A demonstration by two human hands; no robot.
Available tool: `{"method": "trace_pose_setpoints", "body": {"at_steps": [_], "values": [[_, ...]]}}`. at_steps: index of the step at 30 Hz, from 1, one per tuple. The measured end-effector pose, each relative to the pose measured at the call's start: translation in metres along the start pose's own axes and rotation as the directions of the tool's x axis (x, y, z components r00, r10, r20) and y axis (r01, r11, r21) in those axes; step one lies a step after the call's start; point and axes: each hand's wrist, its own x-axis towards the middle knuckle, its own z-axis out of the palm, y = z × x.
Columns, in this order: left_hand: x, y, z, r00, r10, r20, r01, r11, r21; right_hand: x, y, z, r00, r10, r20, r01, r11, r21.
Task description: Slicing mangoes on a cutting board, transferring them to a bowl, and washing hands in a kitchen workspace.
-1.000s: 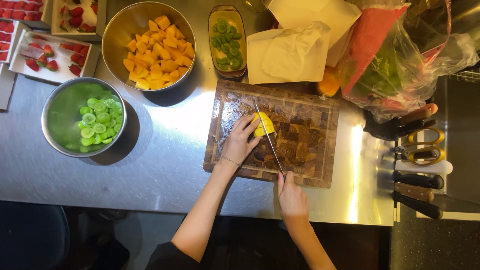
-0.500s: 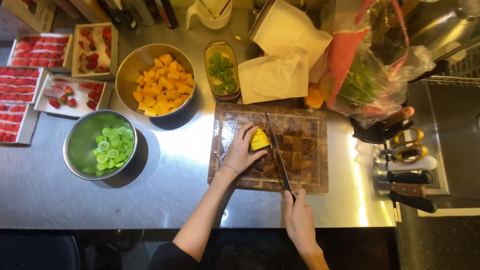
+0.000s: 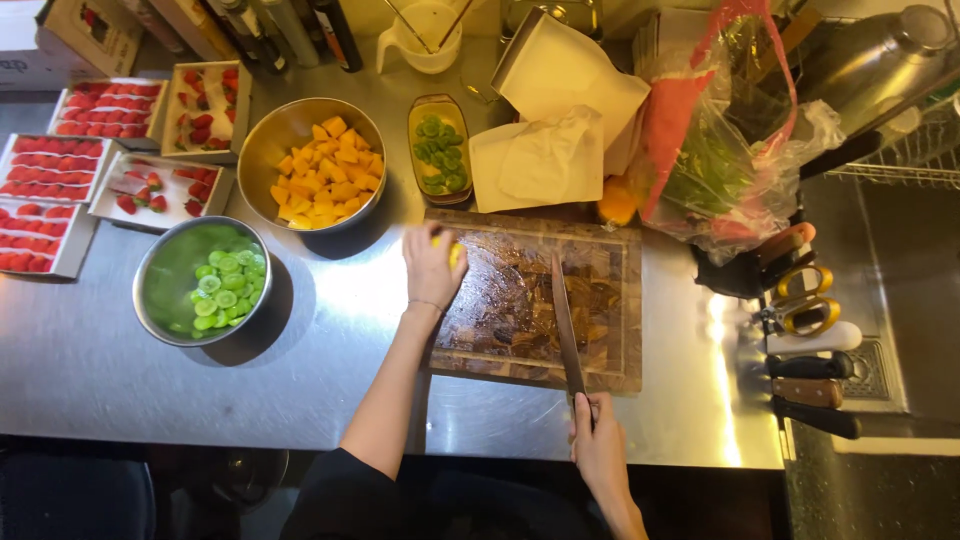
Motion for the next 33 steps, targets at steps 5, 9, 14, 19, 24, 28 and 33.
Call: {"method": "trace_pose_setpoints", "body": {"at_steps": [5,9,14,19,24,28,33], "values": [[-0.001,-0.029,0.016,0.946,-0.283,0.156,0.308,0.935,-0.173,0.004,0.002,0.007,0.999,-0.018,0.032,0.018,1.0,0.003],[0.006,-0.049,0.019,0.871,-0.481,0.1,0.482,0.8,-0.356,0.008,-0.005,0.019,0.997,-0.076,0.023,0.076,0.997,0.033],[-0.017,-0.095,0.055,0.701,-0.698,0.146,0.671,0.577,-0.465,0.02,-0.005,0.04,0.999,-0.038,0.016,0.036,0.996,0.081],[-0.029,-0.086,0.019,0.452,-0.818,0.356,0.874,0.324,-0.363,0.028,-0.018,0.062,1.0,-0.005,-0.004,0.006,0.985,0.173],[-0.013,-0.118,-0.02,0.465,-0.512,0.723,0.707,-0.277,-0.651,0.041,-0.036,0.095,0.992,0.107,-0.062,-0.093,0.976,0.197],[0.085,-0.175,-0.08,0.803,-0.576,0.155,0.564,0.649,-0.51,0.027,-0.079,0.126,0.983,0.163,-0.086,-0.142,0.968,0.207],[0.15,-0.287,-0.039,0.948,-0.314,0.054,0.319,0.933,-0.169,0.016,-0.116,0.15,0.983,0.168,-0.078,-0.154,0.975,0.158]]}}
